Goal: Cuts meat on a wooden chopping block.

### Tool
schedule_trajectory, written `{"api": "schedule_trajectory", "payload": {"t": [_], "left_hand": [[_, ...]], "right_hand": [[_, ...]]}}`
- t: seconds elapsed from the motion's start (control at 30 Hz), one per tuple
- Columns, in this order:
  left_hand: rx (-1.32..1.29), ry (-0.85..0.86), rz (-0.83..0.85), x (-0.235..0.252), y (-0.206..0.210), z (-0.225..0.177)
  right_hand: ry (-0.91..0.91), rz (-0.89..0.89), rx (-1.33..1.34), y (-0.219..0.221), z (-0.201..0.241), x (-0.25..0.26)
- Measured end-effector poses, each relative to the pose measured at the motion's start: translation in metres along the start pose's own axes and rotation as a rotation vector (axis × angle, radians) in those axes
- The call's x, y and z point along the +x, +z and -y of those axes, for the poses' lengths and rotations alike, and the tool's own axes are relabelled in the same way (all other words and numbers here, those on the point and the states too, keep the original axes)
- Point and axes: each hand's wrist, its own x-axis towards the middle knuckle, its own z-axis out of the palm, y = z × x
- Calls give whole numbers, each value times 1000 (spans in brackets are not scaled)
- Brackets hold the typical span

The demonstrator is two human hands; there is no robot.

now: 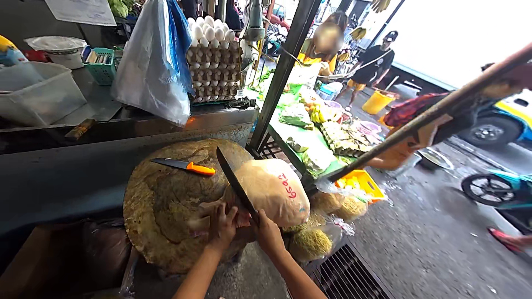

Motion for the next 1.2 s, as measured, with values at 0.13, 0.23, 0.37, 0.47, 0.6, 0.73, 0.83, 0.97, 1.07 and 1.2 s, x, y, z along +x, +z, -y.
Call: {"api": "schedule_trajectory", "payload": {"t": [0.13,0.23,0.37,0.47,0.6,0.73,0.83,0.97,1.07,1.2], "left_hand": [[-34,-12,40,-7,-4,1],[-83,-51,110,-3,-11,0],[-122,-3,19,-7,-3,4],[-108,12,-9,-4,-2,5],[-106,12,16,-4,-2,6],[-150,-83,125,-9,-6,9],[-142,-65,144,-11,-14,12],[48,-359,456,-4,-55,36],[161,-483,610,-1,-64,60],[172,-485,594,-5,-61,60]], "right_hand": [[-16,-2,-4,-4,-2,-6],[-156,-195,83,-43,29,-26],[-698,-770,290,-114,93,-45],[-988,-987,588,-158,139,-38],[-503,-707,325,-89,86,-33],[134,107,-97,-2,2,-16],[159,145,-85,1,1,-20],[133,113,-31,4,3,-18],[100,113,1,6,-5,-16],[-16,-48,96,-20,7,-30]]}}
